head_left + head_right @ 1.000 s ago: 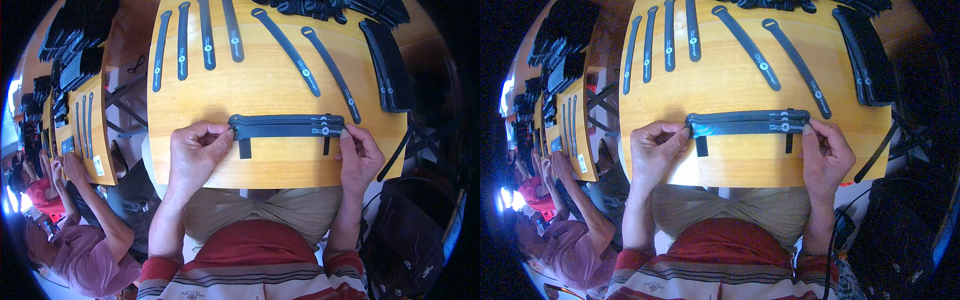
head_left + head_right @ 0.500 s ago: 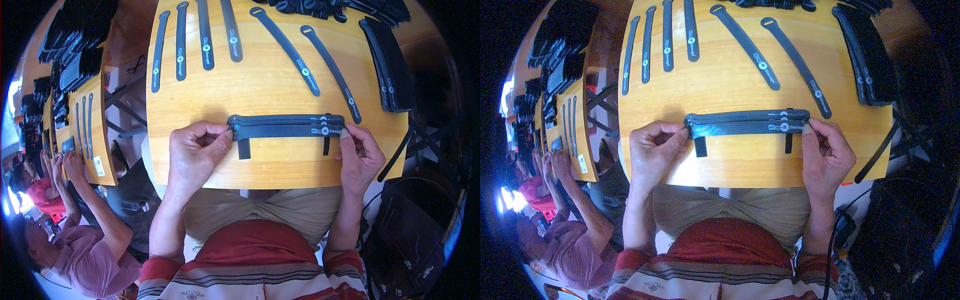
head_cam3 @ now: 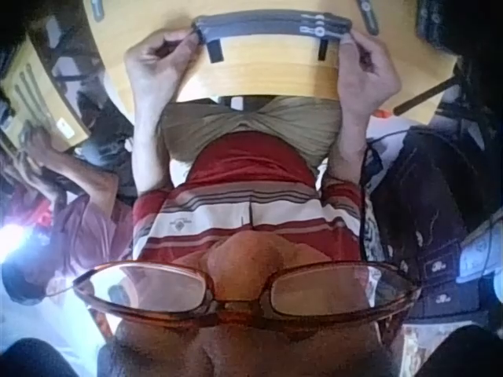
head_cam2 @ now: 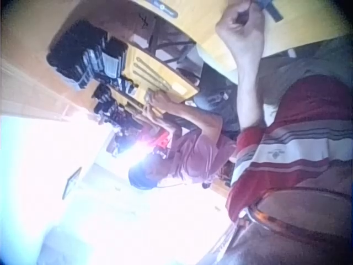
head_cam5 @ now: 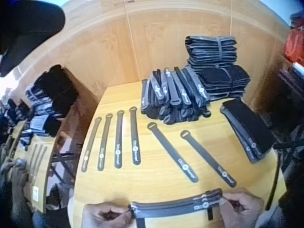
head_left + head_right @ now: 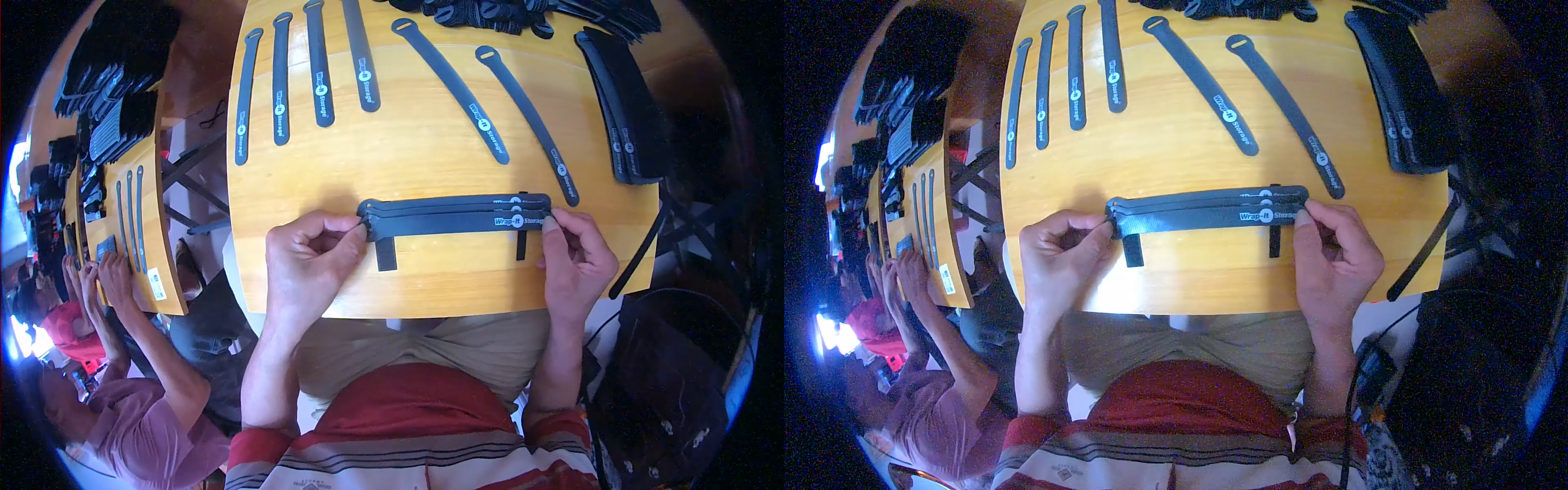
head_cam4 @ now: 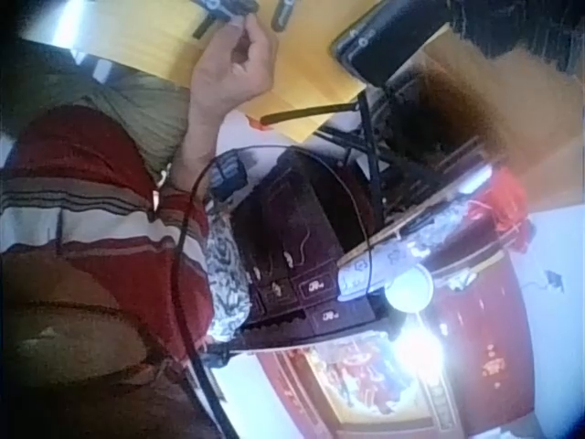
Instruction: Aligning and stacking printed textile straps on a work table.
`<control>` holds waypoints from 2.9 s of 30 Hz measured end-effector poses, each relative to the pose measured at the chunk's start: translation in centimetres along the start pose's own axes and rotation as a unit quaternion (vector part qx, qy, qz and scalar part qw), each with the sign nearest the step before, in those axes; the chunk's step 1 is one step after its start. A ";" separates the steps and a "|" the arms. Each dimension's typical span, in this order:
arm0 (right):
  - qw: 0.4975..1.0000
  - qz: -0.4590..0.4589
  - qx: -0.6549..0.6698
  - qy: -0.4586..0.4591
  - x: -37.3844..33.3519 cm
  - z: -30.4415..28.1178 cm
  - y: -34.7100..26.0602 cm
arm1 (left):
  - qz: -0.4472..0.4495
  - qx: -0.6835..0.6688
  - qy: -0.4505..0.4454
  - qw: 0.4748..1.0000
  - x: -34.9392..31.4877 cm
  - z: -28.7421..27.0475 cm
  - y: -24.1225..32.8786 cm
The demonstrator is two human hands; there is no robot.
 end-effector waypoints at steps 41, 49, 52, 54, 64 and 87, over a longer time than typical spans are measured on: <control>0.993 -0.077 -0.087 0.029 0.1 0.5 -1.3 | 0.002 0.003 0.011 1.000 0.0 0.1 0.7; 0.992 -0.074 -0.101 0.034 0.1 0.6 -1.6 | 0.003 -0.013 0.019 1.000 0.0 0.1 0.5; 0.992 -0.072 -0.097 0.034 0.1 0.6 -1.7 | 0.003 -0.013 0.015 1.000 0.0 0.2 0.8; 0.992 -0.072 -0.096 0.034 0.1 0.7 -1.7 | 0.005 -0.013 0.013 1.000 0.0 0.2 0.9; 0.990 -0.086 -0.104 0.036 0.0 0.7 -1.6 | 0.005 -0.007 0.007 1.000 0.0 0.2 0.4; 0.987 -0.106 -0.112 0.042 -0.1 0.7 -2.1 | 0.023 -0.016 -0.002 1.000 0.3 0.2 0.5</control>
Point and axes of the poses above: each hand's wrist, its own x-axis towards the middle knuckle, its own z-axis out of the palm, y = z × x, the point moved 8 cm from there along x, towards the middle knuckle, and after that the axes turned 8 degrees about z, right-handed, at the moved point
